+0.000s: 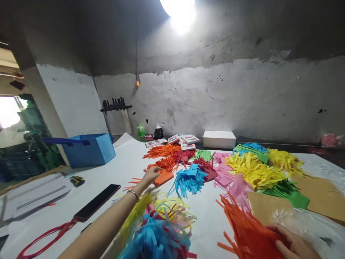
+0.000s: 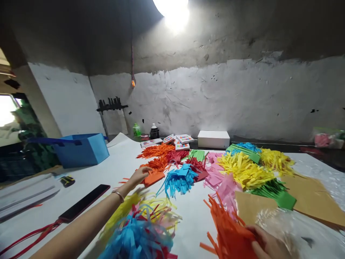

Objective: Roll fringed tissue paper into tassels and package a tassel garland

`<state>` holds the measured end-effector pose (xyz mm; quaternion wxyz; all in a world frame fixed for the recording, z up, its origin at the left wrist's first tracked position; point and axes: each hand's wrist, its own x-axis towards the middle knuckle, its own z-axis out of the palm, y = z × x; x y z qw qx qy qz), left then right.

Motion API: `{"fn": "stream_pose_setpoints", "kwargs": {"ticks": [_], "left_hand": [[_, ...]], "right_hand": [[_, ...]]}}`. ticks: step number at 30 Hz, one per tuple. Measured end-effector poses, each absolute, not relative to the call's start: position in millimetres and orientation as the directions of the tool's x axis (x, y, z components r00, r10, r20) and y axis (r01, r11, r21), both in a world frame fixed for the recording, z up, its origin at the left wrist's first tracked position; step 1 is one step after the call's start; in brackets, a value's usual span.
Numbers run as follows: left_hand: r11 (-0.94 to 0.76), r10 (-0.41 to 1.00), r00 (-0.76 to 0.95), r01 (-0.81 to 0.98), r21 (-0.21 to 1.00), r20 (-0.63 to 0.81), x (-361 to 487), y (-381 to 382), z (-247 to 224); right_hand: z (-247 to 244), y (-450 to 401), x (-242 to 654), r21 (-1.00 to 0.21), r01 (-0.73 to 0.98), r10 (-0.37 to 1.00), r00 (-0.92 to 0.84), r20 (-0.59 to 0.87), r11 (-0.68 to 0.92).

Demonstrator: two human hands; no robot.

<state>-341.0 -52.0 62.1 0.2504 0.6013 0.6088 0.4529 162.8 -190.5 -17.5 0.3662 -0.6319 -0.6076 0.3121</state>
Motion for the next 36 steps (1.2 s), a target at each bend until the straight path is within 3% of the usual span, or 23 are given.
{"fn": "stream_pose_setpoints", "kwargs": {"ticks": [5,6,7,10,13,15,18,21,24,28,32,36], "left_hand": [[-0.506,0.859,0.362,0.501,0.702,0.362,-217.3,-131.0,84.1],[-0.595,0.794,0.471,0.473,0.650,0.383,-190.5,-153.8,82.1],[-0.731,0.676,0.607,0.478,0.487,0.419,-166.5,-175.5,78.2],[-0.816,0.539,0.685,0.570,0.101,0.491,-117.5,-221.5,60.9],[-0.802,0.484,0.685,0.597,-0.037,0.544,-102.2,-242.2,48.0],[-0.837,0.464,0.691,0.547,0.018,0.554,-105.0,-253.9,46.7],[-0.840,0.536,0.714,0.402,0.363,0.450,-118.8,-270.3,54.4],[-0.627,0.692,0.640,0.304,0.717,0.334,-130.2,-270.8,65.6],[-0.386,0.808,0.549,0.221,0.896,0.213,-127.2,-256.2,72.1],[-0.133,0.712,0.700,0.050,0.990,0.060,-104.4,-248.0,69.9],[0.152,0.755,0.654,-0.229,0.961,0.037,-79.4,-263.7,54.0],[0.352,0.655,0.753,-0.232,0.907,-0.062,-69.3,-274.4,37.4]], "right_hand": [[13.6,-214.0,102.4,-0.687,0.662,0.949,-0.136,0.284,0.301],[16.4,-219.8,93.2,-0.649,0.672,0.927,-0.166,0.335,0.355],[18.2,-226.3,85.5,-0.608,0.678,0.898,-0.194,0.394,0.413],[18.1,-248.8,70.4,-0.452,0.713,0.788,-0.231,0.571,0.536],[12.7,-269.5,66.7,-0.311,0.779,0.727,-0.254,0.638,0.545],[8.3,-279.1,71.6,-0.237,0.825,0.713,-0.256,0.652,0.512],[3.3,-288.6,89.2,-0.072,0.889,0.583,-0.233,0.779,0.452],[2.6,-296.8,106.5,0.072,0.870,0.394,-0.293,0.871,0.489],[4.3,-304.1,111.3,0.078,0.820,0.296,-0.291,0.910,0.567],[-1.2,-309.1,108.6,0.040,0.792,0.267,-0.252,0.930,0.609],[-17.5,-310.2,114.2,-0.051,0.804,0.339,-0.192,0.921,0.592],[-27.2,-312.3,125.9,-0.100,0.827,0.398,-0.158,0.904,0.554]]}}
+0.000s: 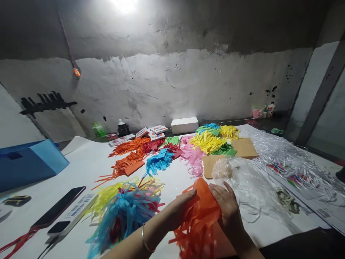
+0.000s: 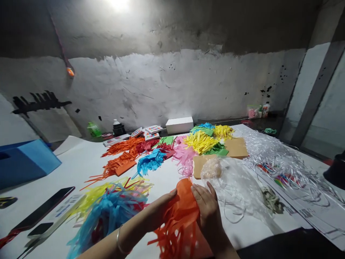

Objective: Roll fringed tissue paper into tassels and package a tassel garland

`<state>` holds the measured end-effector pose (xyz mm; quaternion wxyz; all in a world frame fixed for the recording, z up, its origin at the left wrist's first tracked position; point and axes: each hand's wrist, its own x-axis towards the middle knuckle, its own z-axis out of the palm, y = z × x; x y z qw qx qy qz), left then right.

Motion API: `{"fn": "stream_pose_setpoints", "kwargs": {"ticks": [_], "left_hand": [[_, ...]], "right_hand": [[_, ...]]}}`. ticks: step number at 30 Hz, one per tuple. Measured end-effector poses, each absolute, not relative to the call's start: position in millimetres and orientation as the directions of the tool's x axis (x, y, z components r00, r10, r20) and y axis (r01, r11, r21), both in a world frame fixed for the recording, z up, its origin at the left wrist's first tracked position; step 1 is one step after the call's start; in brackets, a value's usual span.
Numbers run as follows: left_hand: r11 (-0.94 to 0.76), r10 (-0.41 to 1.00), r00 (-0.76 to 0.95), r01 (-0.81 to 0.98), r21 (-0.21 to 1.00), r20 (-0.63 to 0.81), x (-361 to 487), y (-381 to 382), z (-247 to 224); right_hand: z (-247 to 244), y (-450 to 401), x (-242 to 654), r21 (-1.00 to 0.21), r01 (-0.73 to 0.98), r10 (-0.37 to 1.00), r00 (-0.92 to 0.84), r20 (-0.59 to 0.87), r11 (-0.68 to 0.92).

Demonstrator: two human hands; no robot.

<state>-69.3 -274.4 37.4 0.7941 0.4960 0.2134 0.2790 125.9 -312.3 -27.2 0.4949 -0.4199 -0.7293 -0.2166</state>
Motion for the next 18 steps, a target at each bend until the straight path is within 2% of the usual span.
{"fn": "stream_pose_setpoints", "kwargs": {"ticks": [3,9,11,15,18], "left_hand": [[0.441,0.587,0.803,-0.207,0.873,-0.106,-71.4,-270.5,35.2],[0.537,0.562,0.826,-0.316,0.782,-0.052,-58.8,-274.3,32.2],[0.585,0.548,0.833,-0.313,0.748,-0.079,-50.5,-283.2,24.1],[0.610,0.540,0.816,-0.210,0.764,-0.206,-41.1,-293.5,8.1],[0.571,0.553,0.806,-0.183,0.800,-0.210,-38.5,-288.3,5.4]], "right_hand": [[-28.9,-314.2,133.2,-0.082,0.837,0.390,-0.163,0.906,0.541],[-33.2,-313.9,137.5,-0.055,0.839,0.385,-0.190,0.903,0.542],[-33.6,-312.0,139.7,-0.047,0.842,0.399,-0.205,0.893,0.537],[-28.3,-307.7,150.7,-0.023,0.850,0.415,-0.234,0.879,0.527],[-18.9,-306.0,163.4,-0.008,0.859,0.420,-0.242,0.875,0.512]]}}
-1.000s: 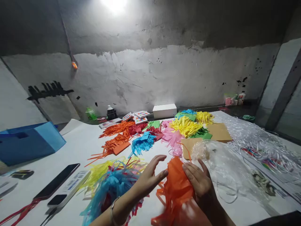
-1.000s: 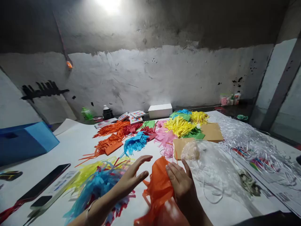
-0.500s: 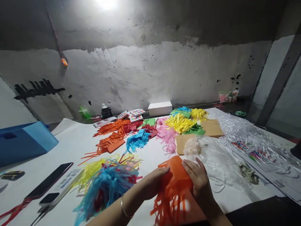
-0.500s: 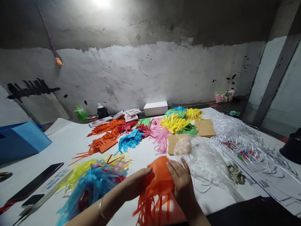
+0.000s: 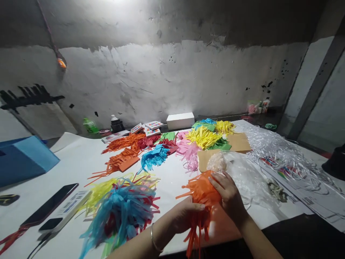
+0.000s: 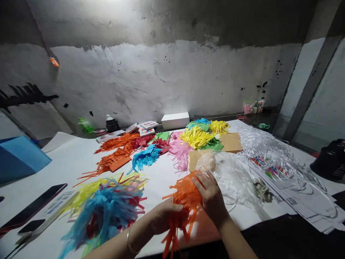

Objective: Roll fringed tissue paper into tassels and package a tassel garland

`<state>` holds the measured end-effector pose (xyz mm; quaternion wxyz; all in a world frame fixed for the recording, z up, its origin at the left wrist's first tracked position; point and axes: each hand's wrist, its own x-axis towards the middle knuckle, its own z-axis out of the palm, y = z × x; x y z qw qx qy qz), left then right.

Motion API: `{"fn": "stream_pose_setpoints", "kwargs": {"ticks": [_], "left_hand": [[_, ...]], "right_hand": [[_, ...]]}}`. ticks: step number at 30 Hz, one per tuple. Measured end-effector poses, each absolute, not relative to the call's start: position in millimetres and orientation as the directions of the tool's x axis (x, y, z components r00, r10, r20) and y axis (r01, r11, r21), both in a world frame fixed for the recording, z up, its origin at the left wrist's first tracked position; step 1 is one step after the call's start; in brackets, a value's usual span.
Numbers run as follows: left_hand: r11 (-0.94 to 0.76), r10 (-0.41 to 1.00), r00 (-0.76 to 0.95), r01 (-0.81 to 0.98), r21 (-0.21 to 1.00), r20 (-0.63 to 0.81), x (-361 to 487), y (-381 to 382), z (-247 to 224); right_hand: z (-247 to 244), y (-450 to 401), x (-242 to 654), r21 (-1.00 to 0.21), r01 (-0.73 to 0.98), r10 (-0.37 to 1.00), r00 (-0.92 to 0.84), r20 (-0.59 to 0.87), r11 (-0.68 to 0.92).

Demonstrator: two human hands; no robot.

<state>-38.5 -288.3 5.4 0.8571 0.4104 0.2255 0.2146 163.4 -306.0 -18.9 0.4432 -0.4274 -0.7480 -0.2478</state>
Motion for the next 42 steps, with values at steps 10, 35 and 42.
{"fn": "stream_pose_setpoints", "kwargs": {"ticks": [10,35,42], "left_hand": [[0.333,0.678,0.729,-0.187,0.924,-0.097,-66.4,-265.4,36.4],[-0.794,0.608,0.659,0.517,0.321,0.443,-128.1,-336.1,-59.5],[-0.788,0.616,0.695,0.544,0.289,0.371,-129.5,-340.2,-55.9]], "right_hand": [[16.1,-330.3,182.0,0.145,0.903,0.338,-0.295,0.893,0.406],[-82.8,-401.8,143.7,-0.099,0.908,0.769,-0.283,0.573,0.408],[-50.7,-395.9,106.5,-0.210,0.755,0.683,-0.391,0.617,0.622]]}}
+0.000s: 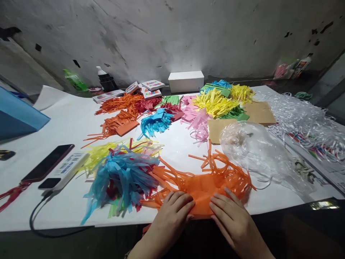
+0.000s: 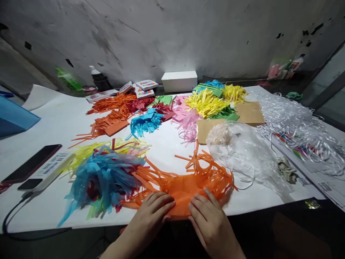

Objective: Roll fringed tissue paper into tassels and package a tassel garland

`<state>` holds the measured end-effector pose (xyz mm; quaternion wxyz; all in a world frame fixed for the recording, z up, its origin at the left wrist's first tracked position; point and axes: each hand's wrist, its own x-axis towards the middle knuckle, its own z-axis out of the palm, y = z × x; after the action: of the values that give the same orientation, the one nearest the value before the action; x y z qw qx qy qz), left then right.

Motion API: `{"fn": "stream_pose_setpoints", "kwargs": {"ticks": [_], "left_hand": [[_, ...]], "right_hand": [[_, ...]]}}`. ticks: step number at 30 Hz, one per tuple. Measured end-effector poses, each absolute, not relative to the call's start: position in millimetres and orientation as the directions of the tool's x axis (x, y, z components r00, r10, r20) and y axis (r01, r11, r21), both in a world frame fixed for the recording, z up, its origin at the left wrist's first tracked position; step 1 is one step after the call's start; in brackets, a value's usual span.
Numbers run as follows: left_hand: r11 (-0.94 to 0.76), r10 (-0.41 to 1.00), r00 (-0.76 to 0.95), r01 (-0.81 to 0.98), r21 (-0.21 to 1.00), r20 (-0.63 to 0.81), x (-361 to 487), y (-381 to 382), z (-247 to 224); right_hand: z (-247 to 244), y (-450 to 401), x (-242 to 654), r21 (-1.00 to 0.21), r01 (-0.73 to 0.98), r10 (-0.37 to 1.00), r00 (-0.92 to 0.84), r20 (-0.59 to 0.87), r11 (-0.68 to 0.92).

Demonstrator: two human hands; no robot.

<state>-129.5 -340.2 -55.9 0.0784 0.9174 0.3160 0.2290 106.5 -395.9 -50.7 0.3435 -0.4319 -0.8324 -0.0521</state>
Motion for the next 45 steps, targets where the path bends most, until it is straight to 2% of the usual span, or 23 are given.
{"fn": "stream_pose_setpoints", "kwargs": {"ticks": [3,5,12,19,21,23,25,27,34,37,40,45], "left_hand": [[-0.780,0.625,0.701,0.542,0.313,0.343,-133.4,-341.7,-51.7],[-0.773,0.633,0.702,0.548,0.319,0.327,-134.8,-343.8,-49.4],[-0.784,0.621,0.710,0.570,0.247,0.333,-135.0,-347.2,-49.5],[-0.801,0.570,0.771,0.444,0.402,0.283,-134.9,-338.8,-44.0],[-0.746,0.630,0.745,0.501,0.439,0.219,-131.9,-336.5,-40.3],[-0.634,0.732,0.676,0.637,0.439,0.077,-125.8,-332.3,-35.0],[-0.483,0.823,0.557,0.789,0.381,-0.111,-117.1,-324.9,-29.5],[-0.375,0.863,0.451,0.875,0.307,-0.230,-107.4,-315.4,-25.1],[-0.310,0.894,0.355,0.931,0.195,-0.273,-90.7,-293.6,-20.4],[-0.321,0.890,0.365,0.927,0.195,-0.272,-90.1,-291.8,-20.7],[-0.332,0.890,0.378,0.920,0.207,-0.255,-93.3,-289.1,-21.8],[-0.281,0.935,0.314,0.938,0.201,-0.162,-114.2,-286.3,-17.7]], "right_hand": [[-47.7,-392.2,100.4,-0.343,0.719,0.736,-0.338,0.586,0.604],[-48.4,-391.8,97.3,-0.377,0.720,0.759,-0.317,0.569,0.583],[-63.5,-392.1,91.4,-0.260,0.814,0.752,-0.291,0.592,0.520],[-57.4,-394.6,108.0,-0.309,0.818,0.787,-0.254,0.563,0.485],[-54.2,-389.2,107.3,-0.323,0.819,0.808,-0.258,0.530,0.473],[-53.0,-378.7,105.6,-0.288,0.847,0.828,-0.270,0.491,0.447],[-54.6,-364.8,104.2,-0.221,0.889,0.839,-0.261,0.478,0.402],[-58.4,-350.3,103.3,-0.172,0.919,0.844,-0.236,0.481,0.355],[-58.5,-331.7,101.6,-0.122,0.962,0.844,-0.149,0.515,0.244],[-51.0,-341.7,100.4,-0.113,0.906,0.756,-0.267,0.598,0.409],[-53.3,-349.8,97.4,-0.128,0.781,0.680,-0.436,0.589,0.611],[-67.9,-347.0,94.4,-0.144,0.767,0.685,-0.450,0.573,0.625]]}}
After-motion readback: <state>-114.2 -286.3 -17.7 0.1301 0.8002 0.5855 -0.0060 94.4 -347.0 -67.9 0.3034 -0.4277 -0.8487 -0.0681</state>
